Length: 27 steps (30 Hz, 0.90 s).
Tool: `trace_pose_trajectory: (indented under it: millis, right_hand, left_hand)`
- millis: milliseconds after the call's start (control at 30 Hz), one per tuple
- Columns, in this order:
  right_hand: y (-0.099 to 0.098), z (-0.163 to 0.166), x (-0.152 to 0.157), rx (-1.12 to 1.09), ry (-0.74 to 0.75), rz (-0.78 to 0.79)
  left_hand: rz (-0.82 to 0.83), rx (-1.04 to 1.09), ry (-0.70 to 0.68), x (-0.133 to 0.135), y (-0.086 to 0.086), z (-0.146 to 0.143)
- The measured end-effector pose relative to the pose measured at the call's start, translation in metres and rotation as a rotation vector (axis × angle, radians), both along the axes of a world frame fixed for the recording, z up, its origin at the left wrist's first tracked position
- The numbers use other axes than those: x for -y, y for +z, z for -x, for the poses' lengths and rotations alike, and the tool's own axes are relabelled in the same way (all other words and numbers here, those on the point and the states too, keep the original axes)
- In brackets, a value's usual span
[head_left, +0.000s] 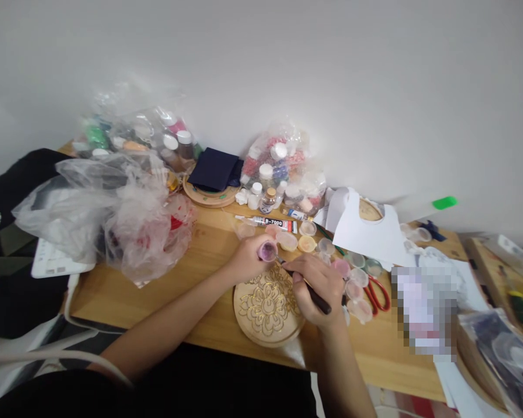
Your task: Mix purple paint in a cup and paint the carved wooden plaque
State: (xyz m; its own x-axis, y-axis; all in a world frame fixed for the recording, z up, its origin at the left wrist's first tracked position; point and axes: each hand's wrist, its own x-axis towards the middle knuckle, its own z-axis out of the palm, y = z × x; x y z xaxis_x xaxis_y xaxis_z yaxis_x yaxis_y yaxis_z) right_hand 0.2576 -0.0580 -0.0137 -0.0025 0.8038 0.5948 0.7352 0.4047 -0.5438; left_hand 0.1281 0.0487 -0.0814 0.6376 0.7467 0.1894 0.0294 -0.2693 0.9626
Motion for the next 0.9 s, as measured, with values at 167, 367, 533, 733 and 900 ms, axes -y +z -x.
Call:
trace_pose_trajectory:
  millis: [167, 367, 533, 733, 900]
  right_hand:
    - [0.0011, 0.0014, 0.0027, 0.025, -0.007, -0.003]
    - [0.0025, -0.0008, 0.0031, -0.009, 0.031, -0.029]
    - [0.0027, -0.0006, 0.0008, -0.062, -0.002, -0.048]
    - [0.0019, -0.0022, -0.0007, -0.075, 0.001, -0.048]
    - [0.0028, -0.0013, -0.0005, -0.076, -0.01, -0.07]
  left_hand:
    - [-0.01, -0.002, 0.007, -0.0009, 0.0025, 0.0018]
    - [-0.016, -0.021, 0.019, -0.0012, 0.0044, 0.0029]
    - [-0.027, -0.021, 0.015, -0.0016, 0.0036, 0.0023]
    - [-0.05, 0.015, 0.042, -0.0021, 0.0056, 0.0035]
    - [-0.054, 0.025, 0.021, -0.0013, 0.006, 0.0034]
